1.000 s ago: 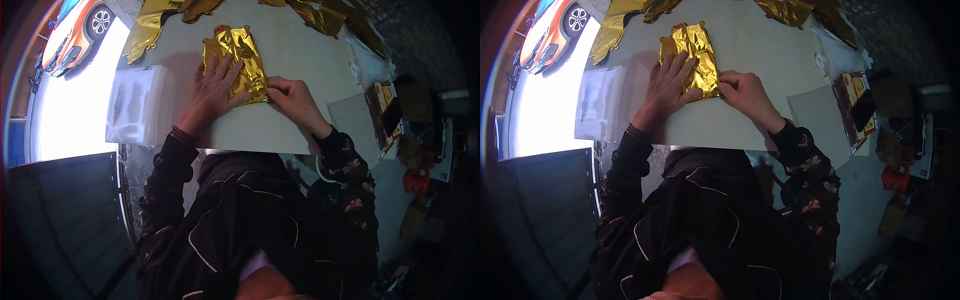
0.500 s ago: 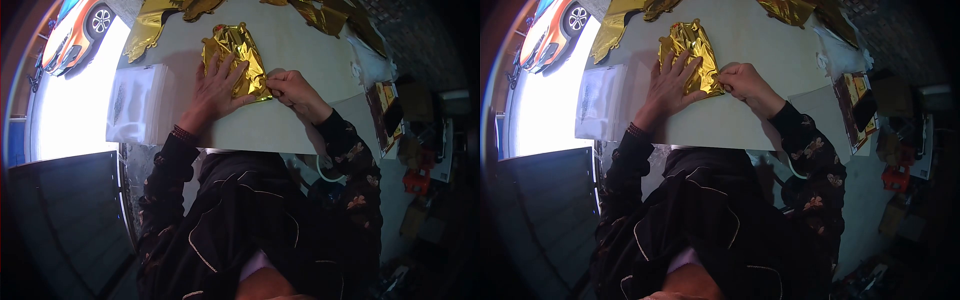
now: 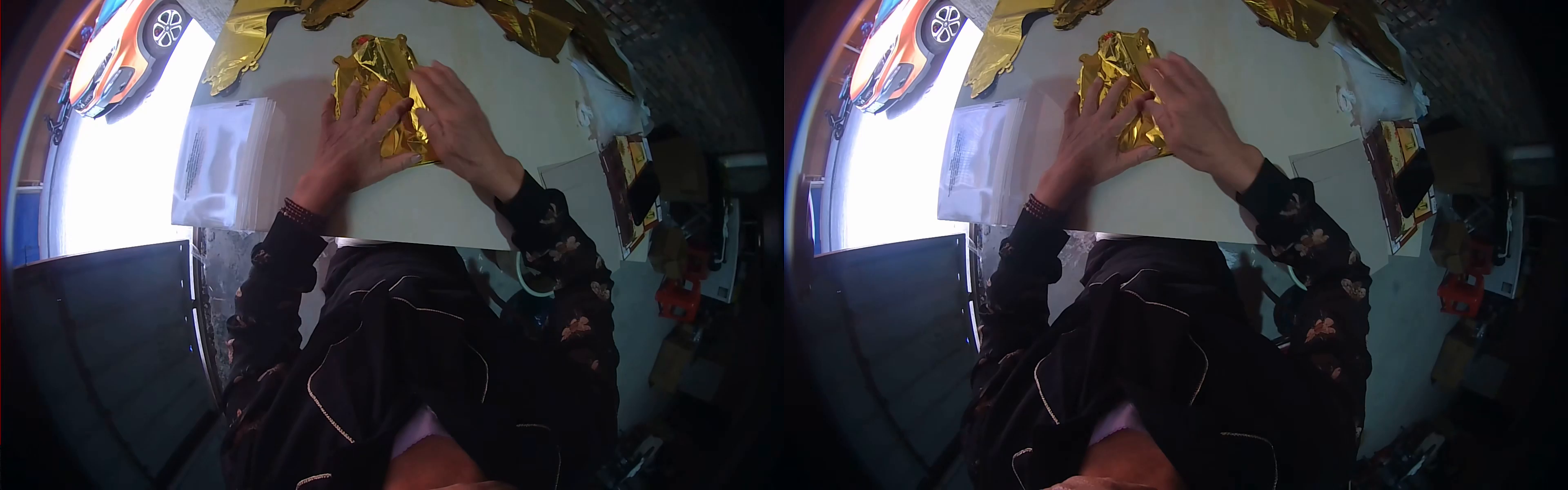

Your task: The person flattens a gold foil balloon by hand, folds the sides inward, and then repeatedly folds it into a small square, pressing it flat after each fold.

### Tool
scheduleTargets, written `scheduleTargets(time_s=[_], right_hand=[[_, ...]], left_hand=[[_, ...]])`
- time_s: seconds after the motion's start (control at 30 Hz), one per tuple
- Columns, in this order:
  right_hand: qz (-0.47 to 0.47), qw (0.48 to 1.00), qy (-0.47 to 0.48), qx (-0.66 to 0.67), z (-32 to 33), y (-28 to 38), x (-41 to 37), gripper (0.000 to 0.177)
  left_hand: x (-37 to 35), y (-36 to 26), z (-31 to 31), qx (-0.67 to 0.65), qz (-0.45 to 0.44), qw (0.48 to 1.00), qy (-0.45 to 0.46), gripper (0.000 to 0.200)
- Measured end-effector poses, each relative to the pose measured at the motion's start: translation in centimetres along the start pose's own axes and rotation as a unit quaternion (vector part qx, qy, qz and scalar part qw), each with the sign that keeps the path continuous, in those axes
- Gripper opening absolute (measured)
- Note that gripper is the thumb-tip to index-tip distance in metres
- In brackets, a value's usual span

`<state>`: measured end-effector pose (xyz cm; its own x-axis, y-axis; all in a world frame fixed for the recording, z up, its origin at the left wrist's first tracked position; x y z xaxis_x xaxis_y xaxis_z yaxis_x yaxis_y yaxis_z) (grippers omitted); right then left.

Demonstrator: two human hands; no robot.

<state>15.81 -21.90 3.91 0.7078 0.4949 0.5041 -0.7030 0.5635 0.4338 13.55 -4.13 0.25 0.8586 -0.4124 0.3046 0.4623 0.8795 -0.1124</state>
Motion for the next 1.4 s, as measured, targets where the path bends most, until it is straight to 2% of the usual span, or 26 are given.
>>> scheduleTargets(time_s=[0.03, 0.13, 0.23, 0.33, 0.43, 0.53, 0.63, 0.73, 0.83, 0.93, 1.03, 1.13, 1.33, 1.4], right_hand=[[0.049, 0.998, 0.024, -0.017, -0.8, -0.1, 0.3, 0.048], [0.0, 0.983, 0.152, -0.103, -3.5, -2.3, 0.3, 0.056], [-0.004, 0.98, 0.147, -0.133, -3.6, -3.5, 0.0, 0.057], [-0.016, 0.978, 0.151, -0.141, -3.7, -3.6, -0.2, 0.058], [-0.02, 0.977, 0.15, -0.153, -3.8, -3.6, -0.2, 0.06], [-0.011, 0.978, 0.149, -0.149, -3.7, -3.6, -0.2, 0.06], [-0.011, 0.977, 0.15, -0.154, -3.7, -3.6, -0.2, 0.06], [-0.011, 0.977, 0.149, -0.15, -3.6, -3.6, -0.1, 0.06], [-0.011, 0.977, 0.145, -0.155, -3.5, -3.3, -0.1, 0.06], [-0.008, 0.977, 0.141, -0.157, -3.6, -3.4, -0.1, 0.06], [-0.007, 0.977, 0.141, -0.16, -3.6, -3.3, -0.1, 0.059], [-0.009, 0.978, 0.139, -0.158, -3.6, -3.4, -0.1, 0.059], [-0.012, 0.978, 0.136, -0.155, -3.4, -3.1, 0.0, 0.06], [-0.013, 0.978, 0.137, -0.154, -3.5, -3.1, -0.1, 0.06]], left_hand=[[-0.1, 0.1, -0.1, 0.001, 0.0, 1.0, -0.002, 0.09], [-0.4, 0.3, 0.3, -0.027, 0.015, 0.999, -0.01, 0.086], [-1.4, 1.9, 0.4, 0.0, 0.022, 1.0, 0.013, 0.072], [-2.5, 3.5, 0.2, 0.043, 0.066, 0.996, 0.043, 0.06], [-3.1, 3.8, 0.4, 0.018, 0.079, 0.997, 0.008, 0.055], [-3.4, 4.0, 0.5, -0.019, 0.113, 0.993, 0.015, 0.055], [-4.2, 2.7, 1.2, -0.052, 0.091, 0.993, -0.045, 0.055], [-4.6, 1.9, 1.6, 0.009, 0.031, 0.999, 0.004, 0.056], [-5.0, 2.3, 1.5, 0.028, 0.049, 0.998, 0.003, 0.056], [-4.9, 2.7, 1.3, -0.007, 0.095, 0.993, -0.066, 0.054], [-3.9, 3.3, 2.1, -0.038, 0.21, 0.974, -0.076, 0.048], [-2.6, 3.8, 2.2, -0.103, 0.28, 0.952, -0.068, 0.036], [-1.3, 3.5, 2.0, -0.134, 0.311, 0.94, -0.033, 0.031], [-1.1, 3.2, 2.6, -0.138, 0.313, 0.94, 0.016, 0.033]])
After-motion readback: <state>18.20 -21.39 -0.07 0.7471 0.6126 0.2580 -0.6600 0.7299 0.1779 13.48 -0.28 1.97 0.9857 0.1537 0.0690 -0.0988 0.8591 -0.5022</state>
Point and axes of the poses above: each hand's wrist, its own x-axis towards the middle knuckle, its own z-axis out of the back of the hand, y = z × x, the point moved 3 cm from there along x, towards the middle knuckle, and after that the axes turned 3 degrees about x, right-handed, at the moved point
